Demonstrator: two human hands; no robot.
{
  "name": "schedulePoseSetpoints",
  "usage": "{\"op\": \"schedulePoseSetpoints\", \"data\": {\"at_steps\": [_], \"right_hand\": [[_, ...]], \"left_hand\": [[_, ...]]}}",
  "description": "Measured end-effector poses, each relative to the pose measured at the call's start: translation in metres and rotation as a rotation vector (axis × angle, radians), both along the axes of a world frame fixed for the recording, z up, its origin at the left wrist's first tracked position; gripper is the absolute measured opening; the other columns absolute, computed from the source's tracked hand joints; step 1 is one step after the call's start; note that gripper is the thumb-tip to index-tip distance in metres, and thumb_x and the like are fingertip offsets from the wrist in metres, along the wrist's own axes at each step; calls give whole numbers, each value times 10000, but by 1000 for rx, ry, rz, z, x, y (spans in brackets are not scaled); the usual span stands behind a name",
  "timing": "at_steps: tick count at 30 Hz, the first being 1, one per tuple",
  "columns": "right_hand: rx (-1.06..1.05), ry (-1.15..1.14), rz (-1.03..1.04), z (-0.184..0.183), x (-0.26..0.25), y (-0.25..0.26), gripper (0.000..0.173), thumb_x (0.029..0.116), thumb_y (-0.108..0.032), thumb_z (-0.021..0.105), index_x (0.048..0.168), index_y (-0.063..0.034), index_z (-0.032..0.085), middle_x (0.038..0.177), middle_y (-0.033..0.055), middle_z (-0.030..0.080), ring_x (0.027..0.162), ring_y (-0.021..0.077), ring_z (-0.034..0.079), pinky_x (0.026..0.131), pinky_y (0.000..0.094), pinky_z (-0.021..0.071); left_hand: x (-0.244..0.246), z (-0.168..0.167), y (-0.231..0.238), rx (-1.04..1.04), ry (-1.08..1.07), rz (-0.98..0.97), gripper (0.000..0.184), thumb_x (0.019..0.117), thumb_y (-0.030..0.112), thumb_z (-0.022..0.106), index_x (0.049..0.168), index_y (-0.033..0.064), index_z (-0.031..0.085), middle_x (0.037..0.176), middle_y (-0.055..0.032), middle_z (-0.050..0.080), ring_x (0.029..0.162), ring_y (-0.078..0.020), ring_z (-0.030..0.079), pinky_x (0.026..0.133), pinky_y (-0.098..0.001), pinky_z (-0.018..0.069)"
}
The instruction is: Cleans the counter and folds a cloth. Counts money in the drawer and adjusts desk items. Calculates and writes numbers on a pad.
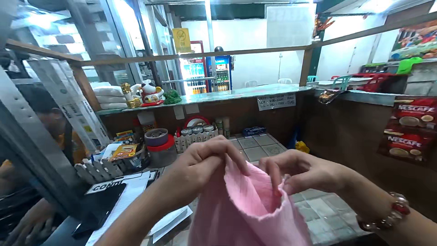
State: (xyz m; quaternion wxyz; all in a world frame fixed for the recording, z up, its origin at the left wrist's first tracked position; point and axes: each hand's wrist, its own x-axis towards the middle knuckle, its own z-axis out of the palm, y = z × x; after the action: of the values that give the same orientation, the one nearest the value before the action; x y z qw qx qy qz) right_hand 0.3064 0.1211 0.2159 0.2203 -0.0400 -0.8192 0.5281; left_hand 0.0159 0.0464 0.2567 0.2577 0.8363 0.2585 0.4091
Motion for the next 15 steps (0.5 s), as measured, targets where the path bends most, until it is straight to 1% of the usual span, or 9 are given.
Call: {"op": "schedulePoseSetpoints", "data": {"at_steps": [3,6,8,10,11,12,13,14,15], "right_hand": [[67,-60,-147,7,19,-1,125,919,-271,714,959,-153,724,931,-38,699,903,39,658,860,235,552],[105,-123,-209,14,32,-4,100,919,-242,711,956,-149,716,928,-16,690,847,36,655,727,181,554],[104,-159,-255,21,38,-9,92,910,-177,710,984,-123,723,880,17,710,781,56,675,668,185,566],[148,-162,-311,28,38,-11,85,897,-147,706,978,-128,723,863,16,709,745,64,672,631,187,564],[189,-157,-331,32,36,-12,74,902,-150,705,974,-141,717,874,-2,711,750,54,670,632,181,561],[235,-152,-342,38,33,-14,63,912,-155,698,973,-147,711,887,-16,698,753,48,655,625,176,550],[276,-142,-348,43,29,-15,54,919,-153,684,966,-142,708,876,-19,680,732,47,636,600,173,532],[311,-131,-360,49,25,-17,56,914,-142,671,959,-138,705,844,-23,674,694,41,621,568,167,510],[333,-125,-366,56,22,-19,61,916,-132,665,963,-129,703,819,-22,672,667,38,613,549,162,502]], "left_hand": [[-13,4,4,309,253,216,279,944,41,510,964,194,742,1014,63,656,876,-50,663,709,-216,612],[-24,4,11,582,436,326,228,915,60,543,938,179,737,979,58,628,799,0,629,684,-165,574],[-27,6,11,665,485,390,233,905,58,538,945,189,726,964,49,611,767,-12,613,643,-172,557],[-19,5,6,746,525,475,241,915,96,536,1019,228,710,993,44,594,829,-62,625,630,-238,567],[-10,3,2,799,535,494,269,916,113,555,1086,236,722,1055,13,608,938,-136,632,698,-315,578],[0,-1,-1,839,537,479,301,914,133,575,1145,249,728,1178,-29,615,1113,-227,600,851,-410,559],[11,-7,-1,857,529,438,316,911,164,596,1175,277,728,1313,-51,592,1291,-288,517,1036,-500,470],[21,-16,1,868,514,390,328,902,194,621,1197,298,719,1433,-59,544,1416,-313,423,1157,-556,360],[30,-25,5,873,496,352,351,886,219,642,1224,301,692,1523,-62,478,1483,-312,345,1208,-574,279]]}}
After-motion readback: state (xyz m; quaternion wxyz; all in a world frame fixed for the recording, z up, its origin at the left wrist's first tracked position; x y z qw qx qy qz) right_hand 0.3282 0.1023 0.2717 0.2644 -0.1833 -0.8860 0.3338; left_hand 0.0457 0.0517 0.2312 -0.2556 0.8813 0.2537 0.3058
